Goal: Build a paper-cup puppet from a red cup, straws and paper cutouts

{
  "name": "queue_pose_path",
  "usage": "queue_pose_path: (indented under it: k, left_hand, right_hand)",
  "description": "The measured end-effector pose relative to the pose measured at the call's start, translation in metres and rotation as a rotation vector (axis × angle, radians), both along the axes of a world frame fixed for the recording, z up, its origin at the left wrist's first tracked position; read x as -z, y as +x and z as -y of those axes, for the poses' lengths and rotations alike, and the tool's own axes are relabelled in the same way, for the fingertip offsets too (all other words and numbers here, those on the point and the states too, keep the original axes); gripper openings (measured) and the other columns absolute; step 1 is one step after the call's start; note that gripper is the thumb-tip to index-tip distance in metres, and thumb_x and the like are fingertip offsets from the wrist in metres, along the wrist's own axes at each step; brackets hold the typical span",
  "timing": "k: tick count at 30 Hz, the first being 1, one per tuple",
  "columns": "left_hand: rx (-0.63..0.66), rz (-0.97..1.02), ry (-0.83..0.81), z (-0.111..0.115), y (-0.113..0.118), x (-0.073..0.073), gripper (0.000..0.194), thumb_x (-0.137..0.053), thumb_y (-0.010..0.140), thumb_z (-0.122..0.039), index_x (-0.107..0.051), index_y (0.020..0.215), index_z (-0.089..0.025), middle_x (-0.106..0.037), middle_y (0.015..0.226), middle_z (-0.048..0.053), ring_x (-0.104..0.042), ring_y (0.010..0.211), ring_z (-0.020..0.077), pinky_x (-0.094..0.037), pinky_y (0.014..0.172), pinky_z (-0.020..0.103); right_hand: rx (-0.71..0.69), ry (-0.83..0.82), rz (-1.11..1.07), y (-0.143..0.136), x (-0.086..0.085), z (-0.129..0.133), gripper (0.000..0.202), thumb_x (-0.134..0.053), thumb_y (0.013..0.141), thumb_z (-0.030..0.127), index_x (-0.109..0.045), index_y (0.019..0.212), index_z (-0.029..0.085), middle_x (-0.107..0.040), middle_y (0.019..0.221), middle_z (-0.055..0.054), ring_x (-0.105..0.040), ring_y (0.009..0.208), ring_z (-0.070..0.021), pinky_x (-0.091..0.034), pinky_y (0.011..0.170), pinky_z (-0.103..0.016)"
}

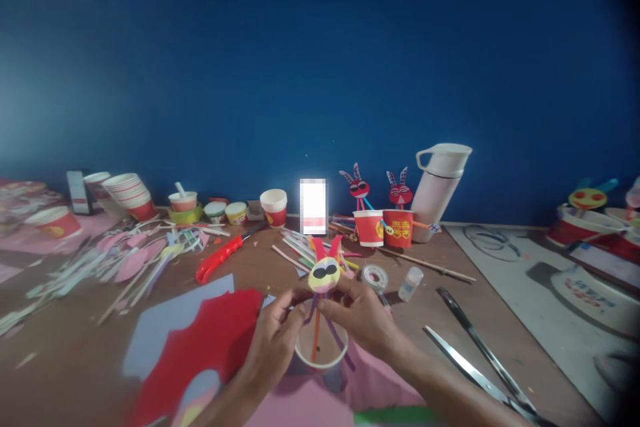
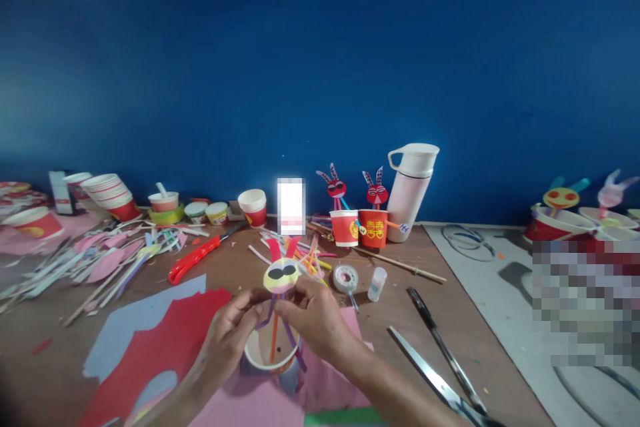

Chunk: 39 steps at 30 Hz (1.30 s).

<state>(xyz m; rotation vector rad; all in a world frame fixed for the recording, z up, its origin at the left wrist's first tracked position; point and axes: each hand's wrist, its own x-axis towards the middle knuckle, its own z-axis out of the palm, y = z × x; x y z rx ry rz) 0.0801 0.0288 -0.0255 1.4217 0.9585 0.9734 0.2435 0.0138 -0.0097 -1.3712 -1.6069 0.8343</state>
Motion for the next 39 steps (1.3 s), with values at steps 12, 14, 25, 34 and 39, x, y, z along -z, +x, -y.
queue_pose_path:
  k: [12,14,25,34,39]
  left_hand:
    - [-0.058,-0.018,0.034,0.004,0.003,-0.002,0.022,-0.051,0.083,-0.022,-0.070,0.092,-0.016,-0.064,0.072,0.000,-0.059,0.076,0.0175,-0.045,0.068,0.022]
    - [-0.048,-0.022,0.041,0.004,0.002,-0.001,0.022,-0.050,0.085,-0.023,-0.069,0.094,-0.016,-0.064,0.074,0.000,-0.059,0.077,0.0173,-0.044,0.069,0.022]
    - [0.072,-0.076,0.016,-0.001,-0.006,-0.009,0.029,-0.044,0.091,-0.029,-0.067,0.105,-0.020,-0.069,0.092,0.001,-0.059,0.088,0.0184,-0.044,0.083,0.026]
    - [0.291,-0.217,-0.132,-0.022,-0.041,-0.014,0.020,-0.054,0.078,-0.012,-0.070,0.091,-0.014,-0.070,0.079,0.003,-0.061,0.077,0.0183,-0.045,0.071,0.027]
    - [0.343,-0.201,-0.153,-0.025,-0.038,0.000,0.017,-0.064,0.074,-0.016,-0.068,0.090,-0.010,-0.069,0.080,0.005,-0.061,0.078,0.0200,-0.044,0.068,0.027]
  right_hand:
    - [-0.002,0.184,0.097,0.001,-0.007,0.012,0.015,-0.057,0.082,0.015,-0.067,0.091,0.022,-0.064,0.093,-0.002,-0.057,0.088,-0.0193,-0.044,0.076,-0.031]
    - [-0.005,0.184,0.097,0.001,-0.007,0.011,0.015,-0.057,0.081,0.014,-0.067,0.090,0.021,-0.064,0.093,-0.002,-0.058,0.087,-0.0187,-0.045,0.076,-0.030]
    - [-0.049,0.102,0.020,0.003,-0.011,0.010,0.026,-0.058,0.072,0.005,-0.070,0.085,0.023,-0.064,0.091,-0.001,-0.059,0.086,-0.0182,-0.046,0.075,-0.029]
    - [-0.085,0.013,-0.186,0.005,0.011,-0.002,0.020,-0.054,0.075,0.008,-0.065,0.088,0.019,-0.065,0.095,-0.002,-0.062,0.090,-0.0177,-0.050,0.074,-0.026]
    - [-0.093,0.006,-0.204,0.005,0.010,-0.003,0.021,-0.053,0.076,0.007,-0.064,0.088,0.020,-0.065,0.086,0.001,-0.062,0.081,-0.0147,-0.049,0.071,-0.023]
